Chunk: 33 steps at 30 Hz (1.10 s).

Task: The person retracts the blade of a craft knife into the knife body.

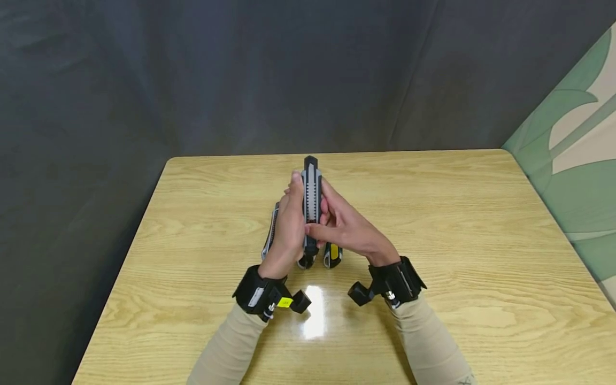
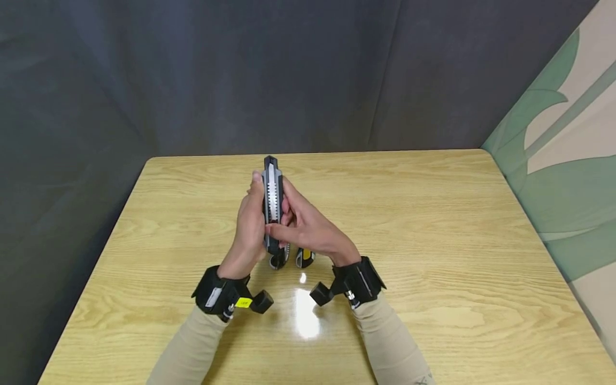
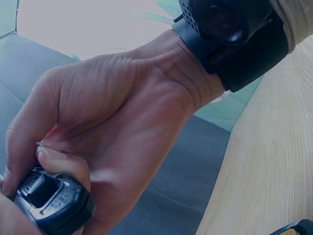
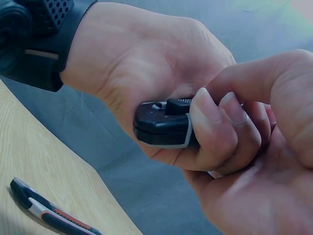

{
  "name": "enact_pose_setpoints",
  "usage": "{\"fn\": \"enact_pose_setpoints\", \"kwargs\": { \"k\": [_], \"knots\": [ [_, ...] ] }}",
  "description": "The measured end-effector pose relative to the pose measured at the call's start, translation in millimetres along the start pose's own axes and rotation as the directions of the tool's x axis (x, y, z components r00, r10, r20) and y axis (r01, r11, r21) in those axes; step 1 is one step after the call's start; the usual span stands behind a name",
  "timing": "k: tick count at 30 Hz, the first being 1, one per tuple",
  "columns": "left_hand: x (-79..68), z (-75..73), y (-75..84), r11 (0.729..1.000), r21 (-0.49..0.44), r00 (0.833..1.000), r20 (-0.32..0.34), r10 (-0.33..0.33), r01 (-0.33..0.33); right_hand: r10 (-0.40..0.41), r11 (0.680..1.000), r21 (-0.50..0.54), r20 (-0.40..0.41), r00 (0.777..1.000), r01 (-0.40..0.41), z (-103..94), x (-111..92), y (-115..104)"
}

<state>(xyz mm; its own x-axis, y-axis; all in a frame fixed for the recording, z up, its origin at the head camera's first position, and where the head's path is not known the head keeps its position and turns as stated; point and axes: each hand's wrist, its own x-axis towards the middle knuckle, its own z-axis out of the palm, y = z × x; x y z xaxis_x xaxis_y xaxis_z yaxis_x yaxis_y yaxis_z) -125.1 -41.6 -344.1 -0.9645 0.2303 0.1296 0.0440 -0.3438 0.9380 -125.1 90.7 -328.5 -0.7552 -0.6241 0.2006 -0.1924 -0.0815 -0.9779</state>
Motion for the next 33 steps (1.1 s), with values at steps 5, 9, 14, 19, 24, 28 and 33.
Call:
{"fn": "enact_pose_setpoints", "kwargs": {
  "k": [5,9,14,19,24,28,33],
  "knots": [
    [-0.7,-1.5,1.0,1.000,-0.019,1.000,-0.013,-0.023,0.023,0.009,1.000,0.006,0.013,1.000,-0.009,0.6,1.7,1.6],
    [-2.7,-2.9,0.8,0.998,-0.047,0.999,-0.014,-0.031,0.030,0.005,1.000,0.005,0.027,1.000,-0.005,2.1,2.5,3.3],
    [-2.4,-2.2,-0.3,0.998,-0.057,1.000,-0.011,-0.021,0.020,-0.018,1.000,-0.020,0.029,0.999,0.019,0.5,2.0,1.8],
    [1.0,0.1,-0.2,0.997,-0.075,1.000,0.017,-0.021,0.023,-0.064,0.997,-0.033,0.010,0.998,0.064,-2.4,2.6,-3.4],
    [2.1,2.0,-1.1,0.997,-0.059,0.997,0.052,-0.054,0.057,-0.078,0.996,-0.037,-0.010,0.997,0.078,-8.2,0.9,-4.6],
    [1.5,1.6,-1.4,0.998,-0.038,0.997,0.060,-0.053,0.055,-0.095,0.995,-0.035,-0.075,0.993,0.093,-14.9,1.2,2.3],
    [2.6,2.3,-2.8,0.998,-0.020,0.997,0.058,-0.058,0.059,-0.138,0.981,-0.164,-0.232,0.963,0.101,-14.5,2.1,-9.1]
  ]
}}
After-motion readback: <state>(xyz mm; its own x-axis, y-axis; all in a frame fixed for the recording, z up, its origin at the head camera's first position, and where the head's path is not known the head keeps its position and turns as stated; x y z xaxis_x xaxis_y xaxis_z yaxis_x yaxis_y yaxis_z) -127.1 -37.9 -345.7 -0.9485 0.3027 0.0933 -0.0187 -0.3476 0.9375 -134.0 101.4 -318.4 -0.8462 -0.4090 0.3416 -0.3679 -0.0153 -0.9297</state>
